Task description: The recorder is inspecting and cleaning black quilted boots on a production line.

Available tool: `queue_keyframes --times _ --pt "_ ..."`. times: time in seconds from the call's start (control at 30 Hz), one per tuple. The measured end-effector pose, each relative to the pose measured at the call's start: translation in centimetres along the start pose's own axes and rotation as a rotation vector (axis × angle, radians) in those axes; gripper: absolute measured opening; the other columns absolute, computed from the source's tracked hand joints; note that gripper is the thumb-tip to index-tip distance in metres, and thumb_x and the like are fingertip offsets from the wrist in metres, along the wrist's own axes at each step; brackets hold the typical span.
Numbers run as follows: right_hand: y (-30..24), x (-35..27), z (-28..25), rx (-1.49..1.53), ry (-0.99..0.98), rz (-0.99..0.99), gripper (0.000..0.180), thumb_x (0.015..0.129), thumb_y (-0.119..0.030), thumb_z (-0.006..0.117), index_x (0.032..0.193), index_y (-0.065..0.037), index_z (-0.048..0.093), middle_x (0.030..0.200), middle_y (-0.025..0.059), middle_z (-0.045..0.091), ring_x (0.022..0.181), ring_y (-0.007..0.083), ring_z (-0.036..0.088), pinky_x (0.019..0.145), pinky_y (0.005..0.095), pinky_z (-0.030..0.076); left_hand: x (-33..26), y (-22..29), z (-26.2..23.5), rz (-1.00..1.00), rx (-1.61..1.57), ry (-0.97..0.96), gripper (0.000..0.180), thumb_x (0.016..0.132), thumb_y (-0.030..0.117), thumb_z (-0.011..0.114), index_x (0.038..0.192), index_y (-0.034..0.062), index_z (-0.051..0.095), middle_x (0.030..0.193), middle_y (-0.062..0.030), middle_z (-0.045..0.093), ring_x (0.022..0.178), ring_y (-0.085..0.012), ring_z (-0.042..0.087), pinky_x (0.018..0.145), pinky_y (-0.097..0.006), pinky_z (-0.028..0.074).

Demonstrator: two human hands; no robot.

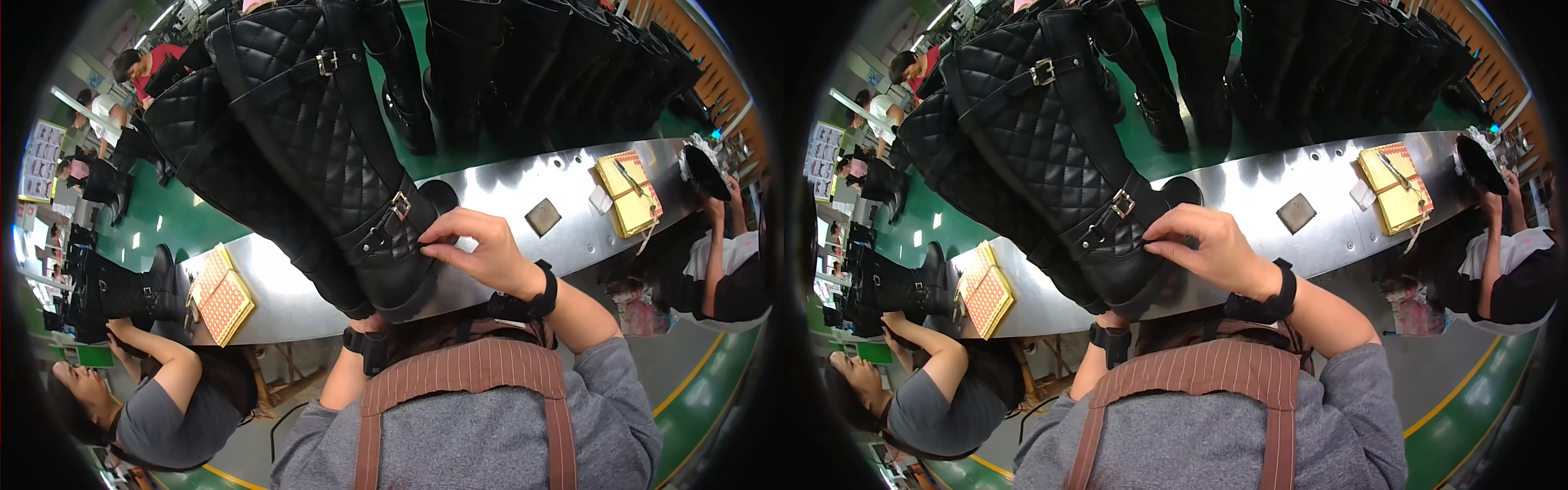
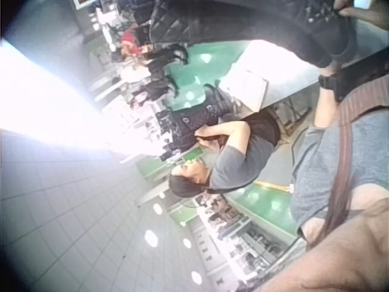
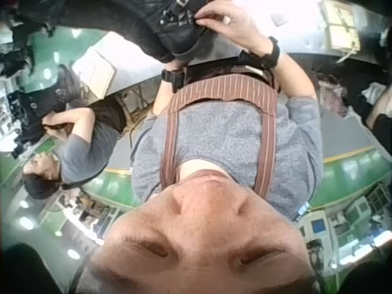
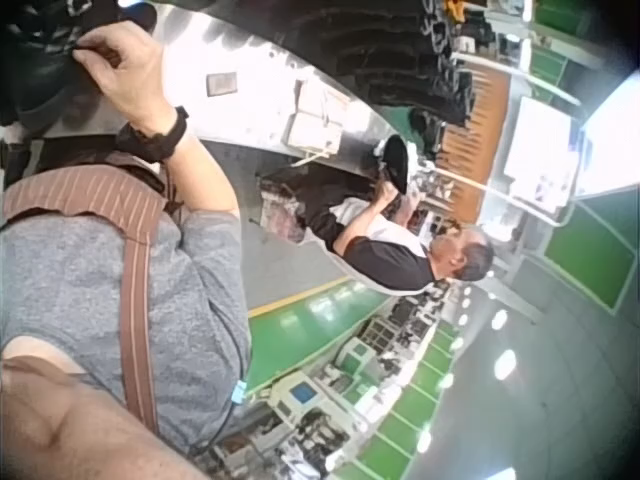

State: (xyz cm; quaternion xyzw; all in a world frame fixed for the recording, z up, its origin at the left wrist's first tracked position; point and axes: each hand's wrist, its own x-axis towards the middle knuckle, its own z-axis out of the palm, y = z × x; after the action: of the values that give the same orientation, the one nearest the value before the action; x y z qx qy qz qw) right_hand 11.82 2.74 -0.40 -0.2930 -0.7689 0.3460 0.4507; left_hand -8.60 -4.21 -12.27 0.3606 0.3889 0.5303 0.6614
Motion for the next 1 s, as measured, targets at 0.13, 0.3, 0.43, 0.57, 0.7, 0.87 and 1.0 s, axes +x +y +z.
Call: queue_keyframes --times 0.13,0.3,0.43,0.57,0.7,0.87,1.0 --pt "-0.1 -0.6 0.7 -0.252 0.076 -0.256 0.020 0.075 -0.003 0.078 0.094 -0.004 0.073 0.085 0.0063 0.069 0.074 0.0206 0.067 0.064 0.0300 0.054 0.2 0.0 0.0 -0.007 -0.004 0.030 0.047 0.100 0.025 0.058 0.139 0.0017 0.048 0.140 -0.0163 0.053 0.123 -0.0285 0.056 0.106 -0.040 0.045" --pt "-0.5 -0.7 0.4 -0.474 0.011 -0.427 0.022 0.075 -0.004 0.070 0.097 -0.001 0.071 0.087 0.0085 0.069 0.078 0.0226 0.068 0.071 0.0334 0.056 0.6 0.1 -0.1 -0.003 0.002 0.052 0.047 0.100 0.025 0.057 0.140 0.0018 0.048 0.140 -0.0162 0.053 0.123 -0.0286 0.056 0.107 -0.040 0.045" --pt "-1.0 -0.6 0.2 -0.627 -0.034 -0.532 0.025 0.074 -0.007 0.065 0.097 0.002 0.070 0.090 0.0103 0.068 0.080 0.0239 0.068 0.079 0.0367 0.058 0.6 0.2 -0.1 -0.004 0.008 0.060 0.047 0.100 0.026 0.056 0.140 0.0019 0.048 0.140 -0.0161 0.053 0.123 -0.0286 0.056 0.107 -0.040 0.045" --pt "-1.3 -0.4 0.1 -0.648 -0.066 -0.561 0.025 0.075 -0.007 0.066 0.097 0.002 0.069 0.089 0.0097 0.068 0.080 0.0228 0.068 0.084 0.0372 0.058 0.6 0.2 -0.1 -0.008 0.021 0.065 0.047 0.100 0.026 0.056 0.140 0.0019 0.048 0.140 -0.0160 0.053 0.123 -0.0286 0.056 0.107 -0.040 0.044" --pt "-1.1 -0.4 0.2 -0.668 -0.086 -0.602 0.023 0.075 -0.008 0.066 0.096 0.003 0.069 0.087 0.0096 0.067 0.078 0.0215 0.068 0.087 0.0377 0.058 0.6 0.3 -0.2 -0.009 0.035 0.068 0.047 0.100 0.027 0.056 0.140 0.0020 0.048 0.141 -0.0159 0.052 0.124 -0.0286 0.055 0.108 -0.040 0.044" --pt "-0.4 -0.3 0.5 -0.679 -0.068 -0.677 0.022 0.076 -0.007 0.065 0.095 0.004 0.068 0.085 0.0099 0.066 0.076 0.0199 0.067 0.090 0.0393 0.057 0.6 0.5 -0.3 -0.014 0.055 0.071 0.048 0.101 0.028 0.055 0.140 0.0020 0.047 0.141 -0.0158 0.052 0.124 -0.0287 0.055 0.108 -0.040 0.044" --pt "0.3 -0.1 0.0 -0.655 -0.066 -0.684 0.022 0.077 -0.006 0.066 0.096 0.004 0.068 0.085 0.0100 0.065 0.076 0.0200 0.067 0.094 0.0425 0.056 0.7 0.6 -0.3 -0.012 0.073 0.071 0.048 0.101 0.028 0.054 0.140 0.0021 0.047 0.141 -0.0156 0.052 0.124 -0.0287 0.055 0.108 -0.040 0.043"
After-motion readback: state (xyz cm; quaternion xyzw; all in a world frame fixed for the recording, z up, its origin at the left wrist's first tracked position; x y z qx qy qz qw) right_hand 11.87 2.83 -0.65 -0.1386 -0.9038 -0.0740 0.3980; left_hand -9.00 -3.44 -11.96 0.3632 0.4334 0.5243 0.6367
